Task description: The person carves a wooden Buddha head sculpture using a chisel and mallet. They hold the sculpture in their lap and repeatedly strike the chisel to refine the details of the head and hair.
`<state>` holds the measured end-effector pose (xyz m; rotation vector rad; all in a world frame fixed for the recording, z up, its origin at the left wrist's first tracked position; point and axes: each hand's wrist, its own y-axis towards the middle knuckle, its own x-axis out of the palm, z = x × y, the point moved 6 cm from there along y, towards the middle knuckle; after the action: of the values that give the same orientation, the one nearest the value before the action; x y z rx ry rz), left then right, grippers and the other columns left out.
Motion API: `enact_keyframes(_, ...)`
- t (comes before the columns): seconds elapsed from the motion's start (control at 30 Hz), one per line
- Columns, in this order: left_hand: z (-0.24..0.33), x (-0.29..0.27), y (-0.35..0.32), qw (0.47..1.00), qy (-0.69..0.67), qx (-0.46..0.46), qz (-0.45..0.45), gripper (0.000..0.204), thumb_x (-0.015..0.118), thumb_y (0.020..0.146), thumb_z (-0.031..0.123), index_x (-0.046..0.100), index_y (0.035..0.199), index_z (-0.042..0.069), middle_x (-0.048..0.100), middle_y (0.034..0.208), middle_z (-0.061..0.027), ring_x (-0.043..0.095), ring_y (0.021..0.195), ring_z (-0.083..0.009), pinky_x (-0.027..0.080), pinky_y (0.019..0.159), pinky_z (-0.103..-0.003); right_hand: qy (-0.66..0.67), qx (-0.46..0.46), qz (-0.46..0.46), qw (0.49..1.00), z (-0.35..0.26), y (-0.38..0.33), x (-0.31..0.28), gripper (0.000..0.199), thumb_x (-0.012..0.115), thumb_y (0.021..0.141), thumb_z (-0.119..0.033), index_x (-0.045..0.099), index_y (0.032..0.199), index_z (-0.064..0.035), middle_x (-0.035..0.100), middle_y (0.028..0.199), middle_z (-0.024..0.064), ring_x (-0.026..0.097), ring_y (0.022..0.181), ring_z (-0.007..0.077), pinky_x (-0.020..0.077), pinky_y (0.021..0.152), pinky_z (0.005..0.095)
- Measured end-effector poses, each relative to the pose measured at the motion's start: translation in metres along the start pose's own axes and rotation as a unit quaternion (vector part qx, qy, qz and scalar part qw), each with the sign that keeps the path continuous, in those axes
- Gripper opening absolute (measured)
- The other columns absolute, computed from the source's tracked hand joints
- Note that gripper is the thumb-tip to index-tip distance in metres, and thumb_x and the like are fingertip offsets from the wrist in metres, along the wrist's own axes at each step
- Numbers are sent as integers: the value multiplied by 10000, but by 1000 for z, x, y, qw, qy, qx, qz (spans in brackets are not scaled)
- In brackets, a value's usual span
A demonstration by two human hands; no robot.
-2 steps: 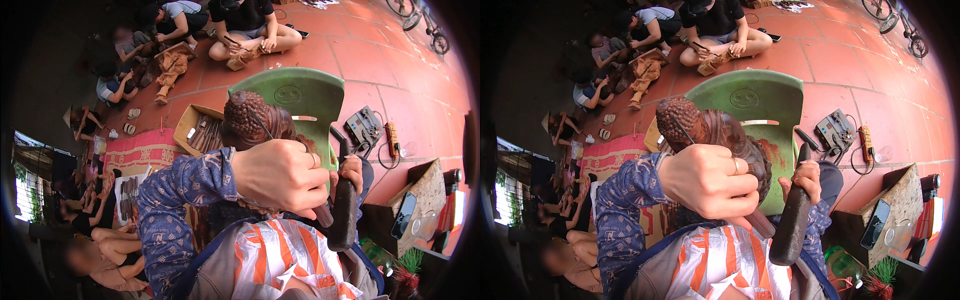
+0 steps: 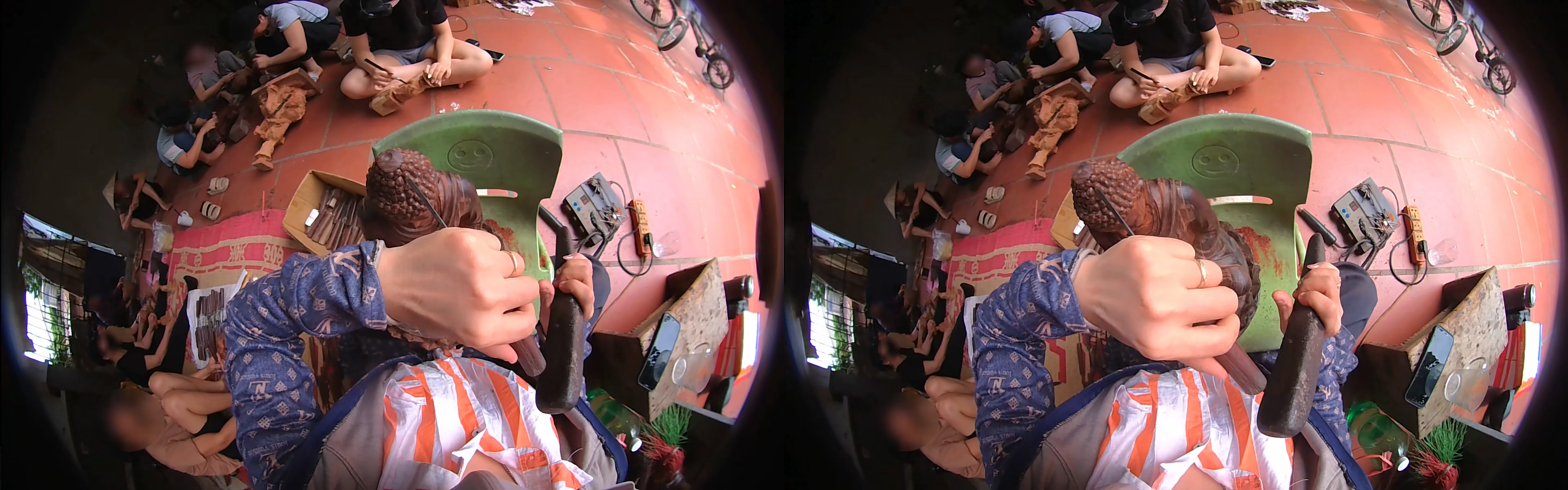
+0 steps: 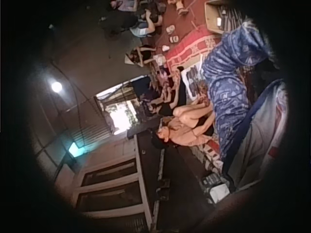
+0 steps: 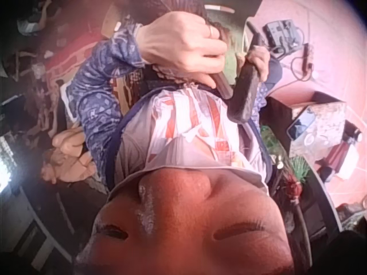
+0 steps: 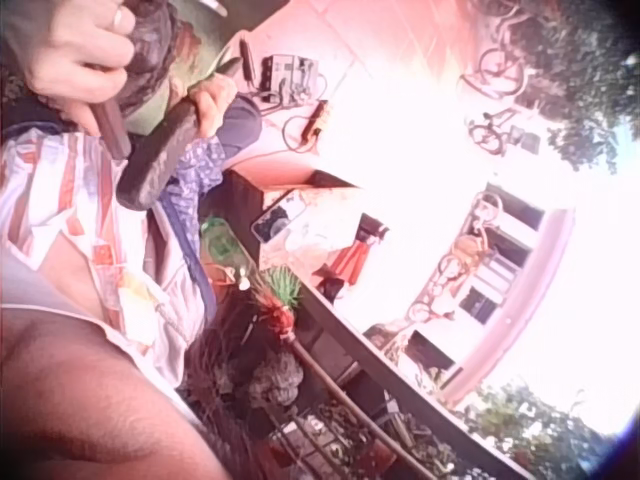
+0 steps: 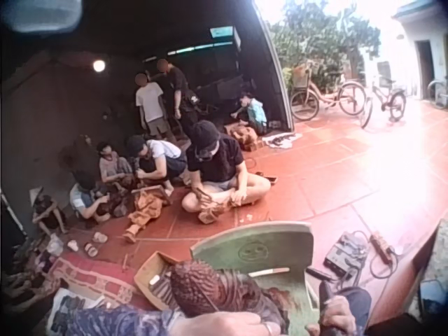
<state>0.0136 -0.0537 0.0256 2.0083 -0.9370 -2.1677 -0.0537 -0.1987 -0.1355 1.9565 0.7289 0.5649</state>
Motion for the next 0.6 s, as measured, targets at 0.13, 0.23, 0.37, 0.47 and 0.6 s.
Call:
enact_keyframes(0.13, 3, -7, 3, 999, -23, 5, 26, 373, 716, 696, 427, 571, 787, 95, 432, 664, 24, 479, 537, -114, 371, 431, -256, -14, 10, -9, 1000, -8, 4, -11, 385, 854, 738, -178, 501, 837, -59, 516, 681, 56, 476, 642, 212, 437, 674, 390)
enact_keyframes(0.23, 4, -11, 4, 999, -33, 6, 38, 382, 713, 712, 440, 566, 788, 95, 429, 662, 24, 471, 529, -112, 364, 428, -256, -54, 25, -26, 998, -17, 11, -14, 393, 859, 731, -183, 500, 833, -60, 516, 675, 56, 471, 630, 214, 424, 656, 382)
enact_keyframes(0.37, 5, -15, 5, 998, -41, 10, 54, 400, 714, 716, 460, 568, 788, 95, 424, 658, 22, 462, 517, -115, 355, 425, -254, -33, 12, -26, 999, -24, 18, -22, 355, 835, 753, -130, 493, 820, -61, 503, 661, 54, 458, 603, 207, 410, 626, 364)
enact_keyframes(0.47, 5, -15, 7, 997, -42, 9, 67, 407, 716, 712, 468, 574, 790, 94, 424, 656, 20, 461, 515, -116, 350, 424, -251, -43, 20, -30, 998, -30, 24, -27, 317, 805, 771, -88, 492, 817, -60, 501, 657, 60, 442, 580, 194, 395, 596, 358)
enact_keyframes(0.6, 5, -17, 7, 995, -37, 6, 96, 411, 716, 709, 471, 584, 795, 91, 429, 656, 21, 456, 513, -115, 340, 415, -246, -56, 37, -29, 997, -32, 24, -32, 290, 784, 762, -37, 498, 808, -55, 509, 654, 67, 444, 565, 188, 379, 567, 347)
